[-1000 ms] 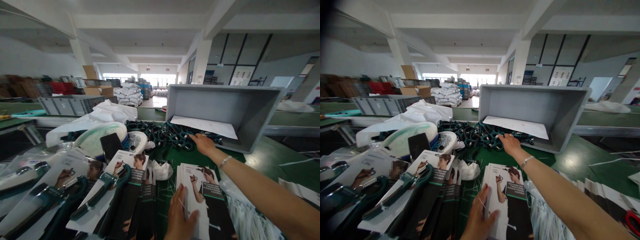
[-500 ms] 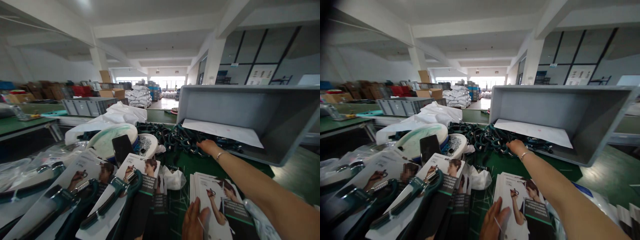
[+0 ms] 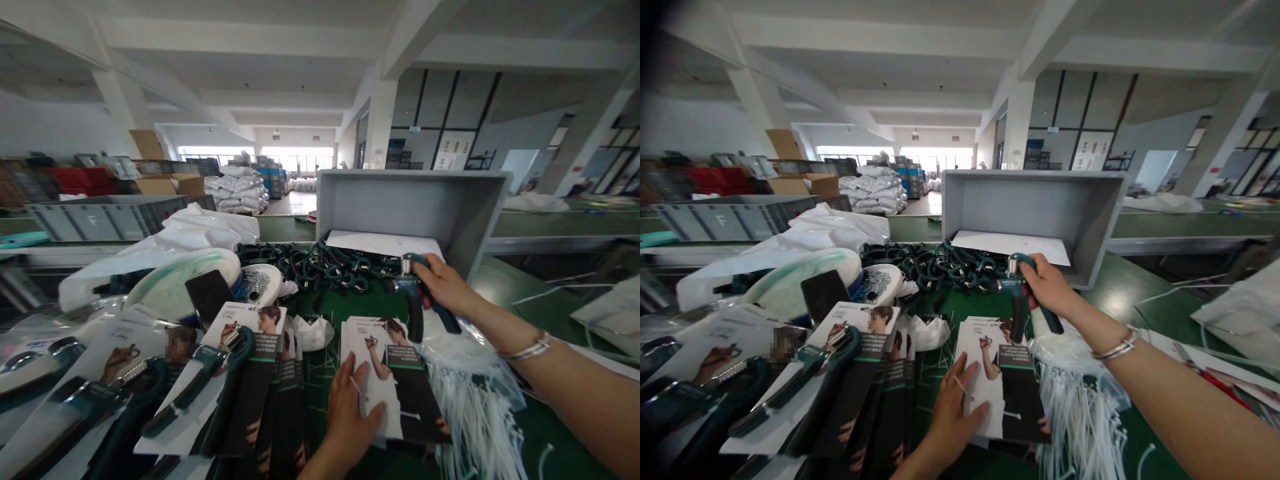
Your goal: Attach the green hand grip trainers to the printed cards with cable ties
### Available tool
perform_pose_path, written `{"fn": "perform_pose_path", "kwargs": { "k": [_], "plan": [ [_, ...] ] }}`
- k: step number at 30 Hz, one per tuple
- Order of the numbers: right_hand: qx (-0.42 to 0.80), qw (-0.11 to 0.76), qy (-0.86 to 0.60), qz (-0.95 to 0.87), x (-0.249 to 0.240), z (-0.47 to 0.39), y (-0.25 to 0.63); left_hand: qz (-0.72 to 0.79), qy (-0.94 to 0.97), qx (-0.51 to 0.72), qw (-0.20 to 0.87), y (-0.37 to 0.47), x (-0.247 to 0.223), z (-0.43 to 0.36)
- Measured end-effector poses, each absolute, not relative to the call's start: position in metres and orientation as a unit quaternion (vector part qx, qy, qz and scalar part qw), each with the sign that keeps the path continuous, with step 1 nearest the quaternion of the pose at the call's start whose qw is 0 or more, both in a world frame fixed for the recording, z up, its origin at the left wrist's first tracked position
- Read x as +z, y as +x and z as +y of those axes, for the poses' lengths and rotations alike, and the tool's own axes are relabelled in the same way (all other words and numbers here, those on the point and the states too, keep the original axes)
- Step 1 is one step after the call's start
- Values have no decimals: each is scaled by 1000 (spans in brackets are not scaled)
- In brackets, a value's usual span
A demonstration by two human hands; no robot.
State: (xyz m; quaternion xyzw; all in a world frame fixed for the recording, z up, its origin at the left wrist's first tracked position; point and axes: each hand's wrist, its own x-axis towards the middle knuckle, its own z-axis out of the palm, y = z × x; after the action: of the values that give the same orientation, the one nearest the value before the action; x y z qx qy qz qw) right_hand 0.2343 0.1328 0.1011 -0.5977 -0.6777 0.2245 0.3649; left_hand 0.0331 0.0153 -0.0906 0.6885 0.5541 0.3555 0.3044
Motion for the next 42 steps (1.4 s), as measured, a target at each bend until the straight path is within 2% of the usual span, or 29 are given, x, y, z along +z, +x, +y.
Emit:
{"fn": "perform_pose_path", "kwargs": {
  "k": [2, 4, 10, 15, 22, 25, 27, 29, 32, 38, 42],
  "plan": [
    [377, 299, -626, -614, 87, 119, 221, 553, 688, 359, 304, 34, -90, 15],
    [460, 244, -642, -563, 67, 113, 208, 549, 687, 368, 303, 34, -90, 15],
    [486, 155, -661, -551, 14, 107, 188, 543, 641, 415, 349, 34, -92, 18],
    [418, 120, -665, -607, -7, 93, 200, 506, 587, 486, 403, 33, -89, 17],
    [266, 187, -601, -730, 5, 65, 228, 511, 573, 517, 378, 35, -81, 15],
    [218, 140, -515, -817, 12, 43, 225, 521, 580, 509, 363, 35, -76, 15],
    [133, 105, -479, -861, 11, 33, 220, 524, 583, 504, 363, 35, -74, 15],
    [54, 89, -490, -866, 7, 29, 214, 523, 586, 500, 366, 35, -73, 15],
    [19, 85, -517, -852, -1, 30, 208, 511, 589, 504, 371, 34, -76, 16],
    [3, 144, -546, -825, -12, 28, 208, 511, 550, 551, 363, 32, -72, 21],
    [47, 258, -533, -805, -23, 26, 209, 570, 613, 472, 277, 40, -44, 29]
  ]
}}
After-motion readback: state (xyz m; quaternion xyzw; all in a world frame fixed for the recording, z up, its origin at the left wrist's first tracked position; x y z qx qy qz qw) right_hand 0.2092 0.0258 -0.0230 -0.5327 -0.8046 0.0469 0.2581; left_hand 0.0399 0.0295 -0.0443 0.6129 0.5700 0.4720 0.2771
